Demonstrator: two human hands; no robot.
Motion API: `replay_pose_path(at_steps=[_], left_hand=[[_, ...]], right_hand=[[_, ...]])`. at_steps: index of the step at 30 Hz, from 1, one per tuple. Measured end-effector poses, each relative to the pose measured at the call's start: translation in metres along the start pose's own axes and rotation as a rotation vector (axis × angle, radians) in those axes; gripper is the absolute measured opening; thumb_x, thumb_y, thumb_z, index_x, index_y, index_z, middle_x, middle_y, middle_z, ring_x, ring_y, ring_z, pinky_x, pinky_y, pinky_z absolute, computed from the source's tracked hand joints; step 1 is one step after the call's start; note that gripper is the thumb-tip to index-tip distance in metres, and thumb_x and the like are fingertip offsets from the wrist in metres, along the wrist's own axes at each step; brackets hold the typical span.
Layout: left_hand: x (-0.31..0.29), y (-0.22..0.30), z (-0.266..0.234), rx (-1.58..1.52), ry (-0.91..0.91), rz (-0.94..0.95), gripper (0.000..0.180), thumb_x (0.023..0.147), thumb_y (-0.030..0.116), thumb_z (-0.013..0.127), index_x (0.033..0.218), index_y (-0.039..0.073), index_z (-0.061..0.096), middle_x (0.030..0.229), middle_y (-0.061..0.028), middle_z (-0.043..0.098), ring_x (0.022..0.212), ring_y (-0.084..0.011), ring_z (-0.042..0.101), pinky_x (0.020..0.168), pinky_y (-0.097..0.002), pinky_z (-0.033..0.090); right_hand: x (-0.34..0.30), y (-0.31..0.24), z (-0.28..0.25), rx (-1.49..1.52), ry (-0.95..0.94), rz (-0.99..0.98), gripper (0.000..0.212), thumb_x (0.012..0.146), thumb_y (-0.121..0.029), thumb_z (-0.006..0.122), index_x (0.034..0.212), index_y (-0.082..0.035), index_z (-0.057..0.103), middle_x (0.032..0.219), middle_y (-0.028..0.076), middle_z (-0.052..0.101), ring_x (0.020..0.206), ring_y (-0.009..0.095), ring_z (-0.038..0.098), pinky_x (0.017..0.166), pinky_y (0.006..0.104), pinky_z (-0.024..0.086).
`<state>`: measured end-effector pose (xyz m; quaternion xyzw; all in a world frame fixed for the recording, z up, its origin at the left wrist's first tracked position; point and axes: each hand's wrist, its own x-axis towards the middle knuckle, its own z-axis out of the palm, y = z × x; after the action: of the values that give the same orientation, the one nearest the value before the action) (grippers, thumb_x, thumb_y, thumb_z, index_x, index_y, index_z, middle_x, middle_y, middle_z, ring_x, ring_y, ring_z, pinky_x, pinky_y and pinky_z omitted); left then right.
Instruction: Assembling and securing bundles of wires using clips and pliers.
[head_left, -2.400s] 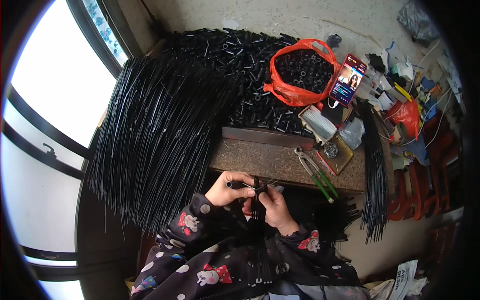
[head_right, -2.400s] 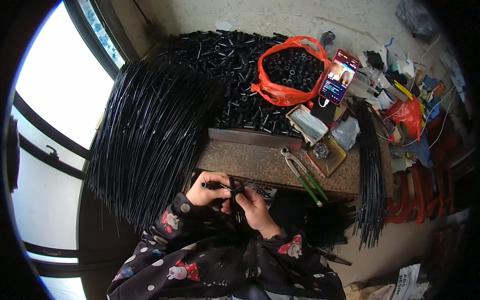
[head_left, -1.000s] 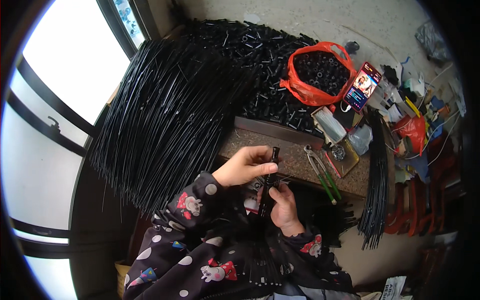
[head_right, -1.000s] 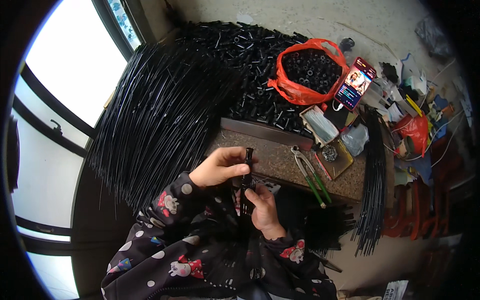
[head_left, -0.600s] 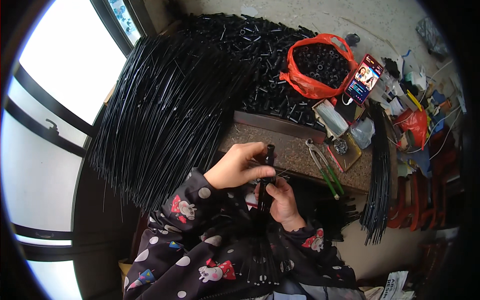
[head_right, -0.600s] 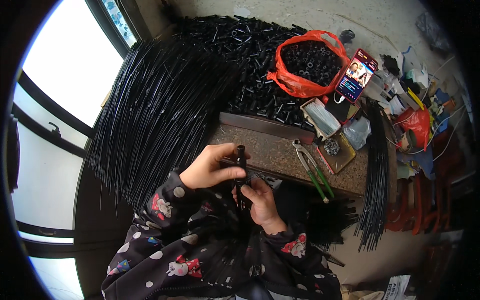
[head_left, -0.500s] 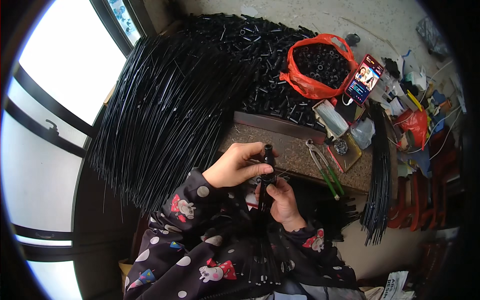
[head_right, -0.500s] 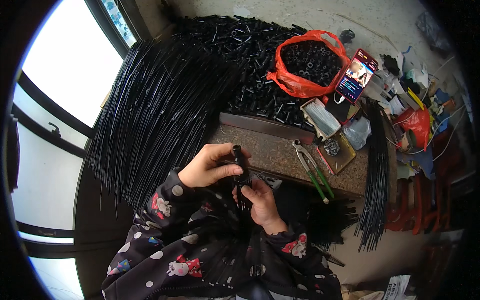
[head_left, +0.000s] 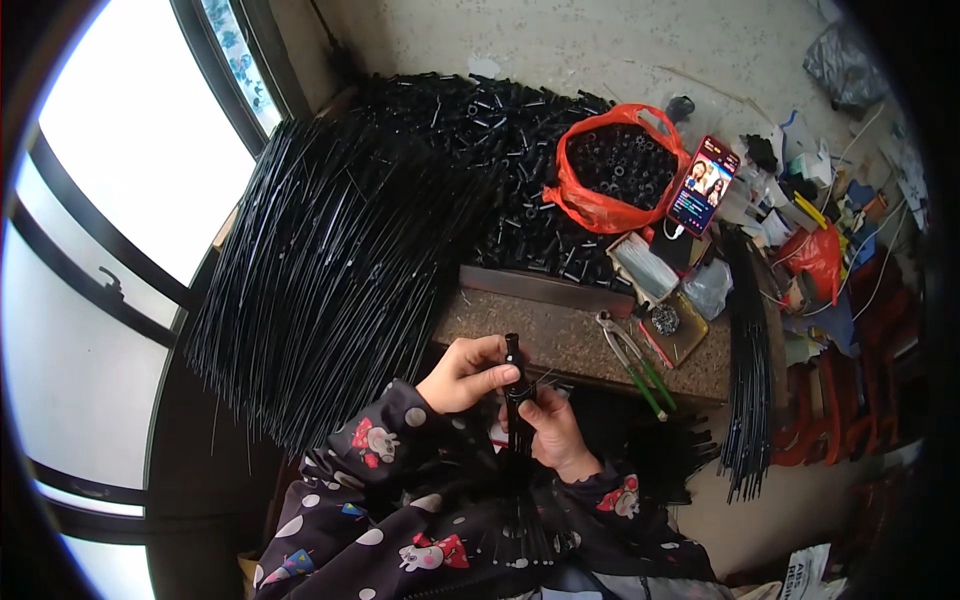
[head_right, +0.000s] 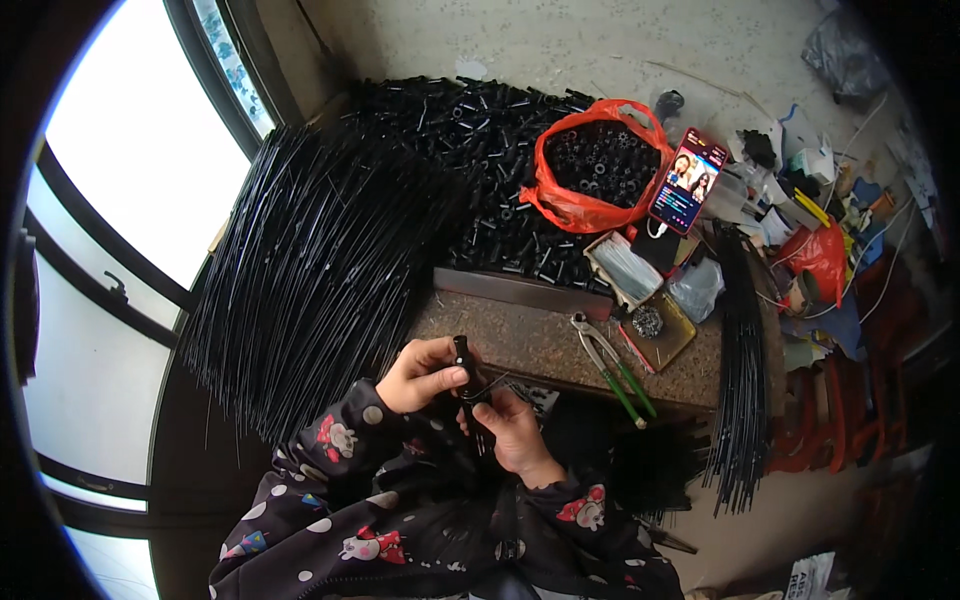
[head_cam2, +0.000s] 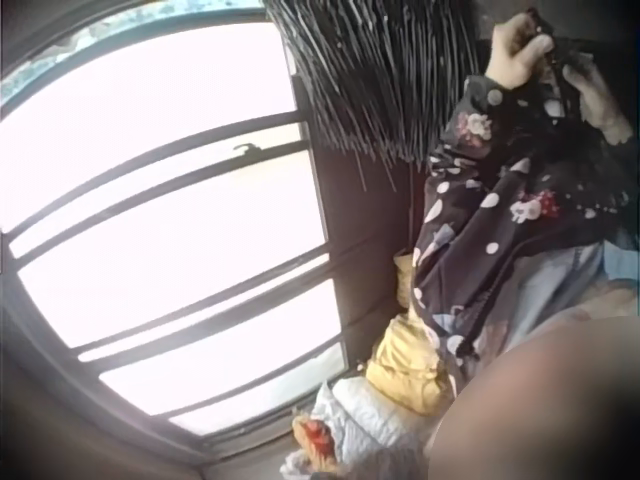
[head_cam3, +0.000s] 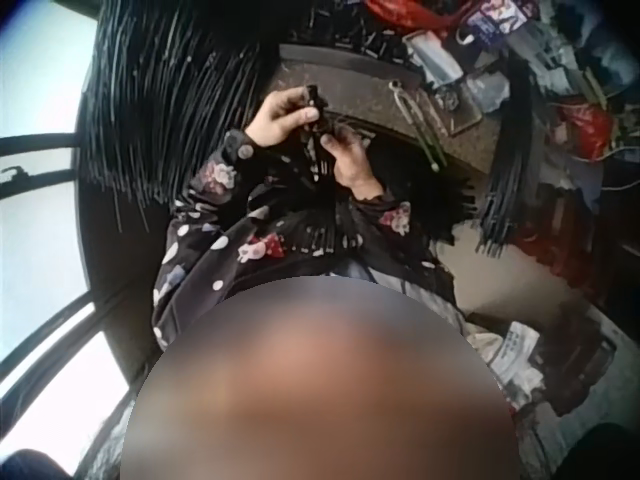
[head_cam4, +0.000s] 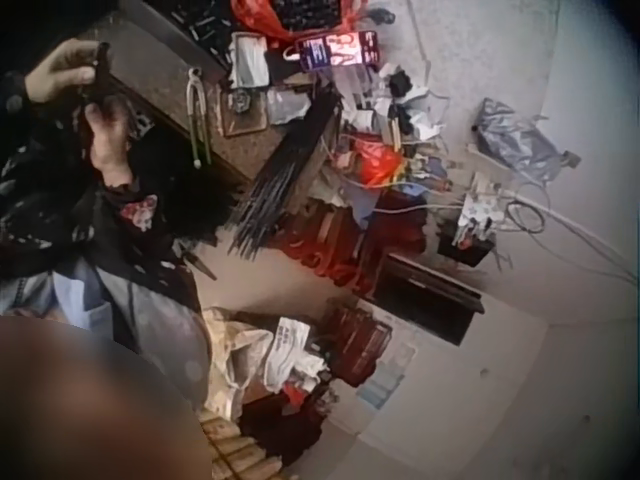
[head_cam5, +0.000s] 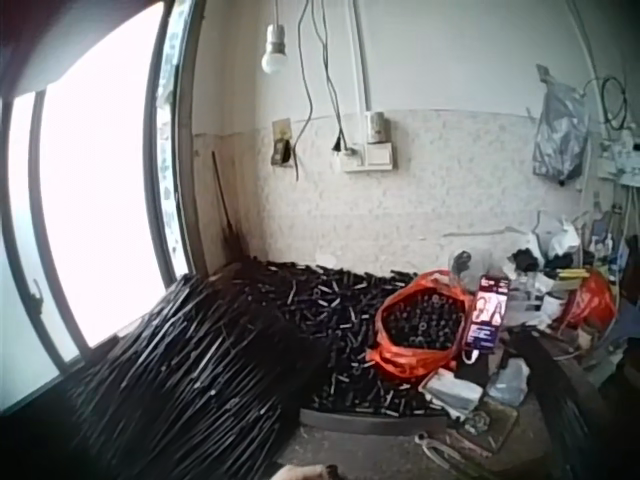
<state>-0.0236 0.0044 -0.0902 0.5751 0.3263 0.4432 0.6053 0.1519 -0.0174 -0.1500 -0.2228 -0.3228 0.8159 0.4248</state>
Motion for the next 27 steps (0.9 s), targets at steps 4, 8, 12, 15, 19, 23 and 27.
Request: replay_pose_path(at_steps=[4, 8, 12, 15, 19, 23, 27], left_hand=[[-0.006, 0.008, 0.014, 0.066, 0.100, -0.009, 0.023, 0.087, 0.016, 0.057, 0.100, -0.003, 0.054, 0.083, -0.0021, 0.060, 0.076, -0.0066, 0.054, 0.069, -0.0216, 0.044], [-0.014, 0.006, 0.013, -0.145, 0.089, -0.077, 0.025, 0.086, 0.015, 0.057, 0.102, -0.004, 0.054, 0.087, -0.0048, 0.060, 0.079, -0.0094, 0.057, 0.068, -0.0233, 0.047], [-0.018, 0.009, 0.022, 0.202, 0.059, 0.115, 0.052, 0.067, 0.013, 0.075, 0.111, -0.003, 0.051, 0.102, -0.0116, 0.057, 0.092, -0.0194, 0.054, 0.079, -0.0304, 0.045], [-0.020, 0.009, 0.026, 0.447, 0.158, 0.218, 0.046, 0.068, 0.011, 0.074, 0.108, -0.001, 0.053, 0.097, -0.0126, 0.057, 0.096, -0.0245, 0.051, 0.082, -0.0337, 0.042], [-0.019, -0.003, 0.021, 0.443, 0.127, 0.207, 0.037, 0.068, 0.010, 0.074, 0.100, 0.000, 0.058, 0.095, -0.0117, 0.057, 0.094, -0.0230, 0.052, 0.080, -0.0319, 0.043], [-0.019, -0.014, 0.022, 0.101, 0.090, 0.121, 0.026, 0.075, 0.004, 0.068, 0.099, -0.002, 0.061, 0.096, -0.0104, 0.057, 0.092, -0.0201, 0.053, 0.077, -0.0289, 0.045], [-0.020, -0.015, 0.020, -0.336, -0.015, -0.038, 0.022, 0.080, -0.003, 0.059, 0.102, -0.001, 0.061, 0.104, -0.0107, 0.054, 0.093, -0.0194, 0.056, 0.076, -0.0291, 0.047]], right_hand=[[-0.002, -0.003, -0.005, 0.036, -0.053, 0.067, 0.020, 0.082, -0.018, 0.064, 0.093, -0.004, 0.054, 0.082, 0.008, 0.061, 0.073, 0.015, 0.059, 0.068, 0.0268, 0.048], [-0.006, -0.009, 0.001, 0.006, -0.094, 0.044, 0.021, 0.082, -0.017, 0.064, 0.095, -0.003, 0.055, 0.084, 0.007, 0.061, 0.075, 0.015, 0.059, 0.069, 0.0268, 0.048], [-0.006, -0.007, 0.001, -0.028, 0.005, -0.080, 0.021, 0.081, -0.016, 0.064, 0.096, -0.004, 0.056, 0.088, 0.003, 0.061, 0.079, 0.014, 0.059, 0.073, 0.0284, 0.047], [-0.007, -0.006, 0.004, -0.039, 0.084, -0.103, 0.021, 0.082, -0.015, 0.064, 0.098, -0.005, 0.056, 0.090, 0.003, 0.061, 0.083, 0.013, 0.058, 0.077, 0.0287, 0.047], [-0.007, 0.002, -0.007, -0.044, 0.046, -0.107, 0.031, 0.081, -0.021, 0.064, 0.106, -0.007, 0.053, 0.096, 0.004, 0.059, 0.088, 0.017, 0.057, 0.078, 0.0299, 0.046], [-0.008, 0.006, -0.019, -0.034, -0.004, -0.090, 0.030, 0.082, -0.022, 0.063, 0.105, -0.007, 0.053, 0.087, 0.008, 0.059, 0.075, 0.020, 0.059, 0.068, 0.0327, 0.048], [-0.009, -0.004, -0.013, 0.016, -0.133, -0.091, 0.030, 0.082, -0.022, 0.062, 0.104, -0.005, 0.053, 0.079, 0.008, 0.058, 0.072, 0.020, 0.058, 0.066, 0.0327, 0.048]])
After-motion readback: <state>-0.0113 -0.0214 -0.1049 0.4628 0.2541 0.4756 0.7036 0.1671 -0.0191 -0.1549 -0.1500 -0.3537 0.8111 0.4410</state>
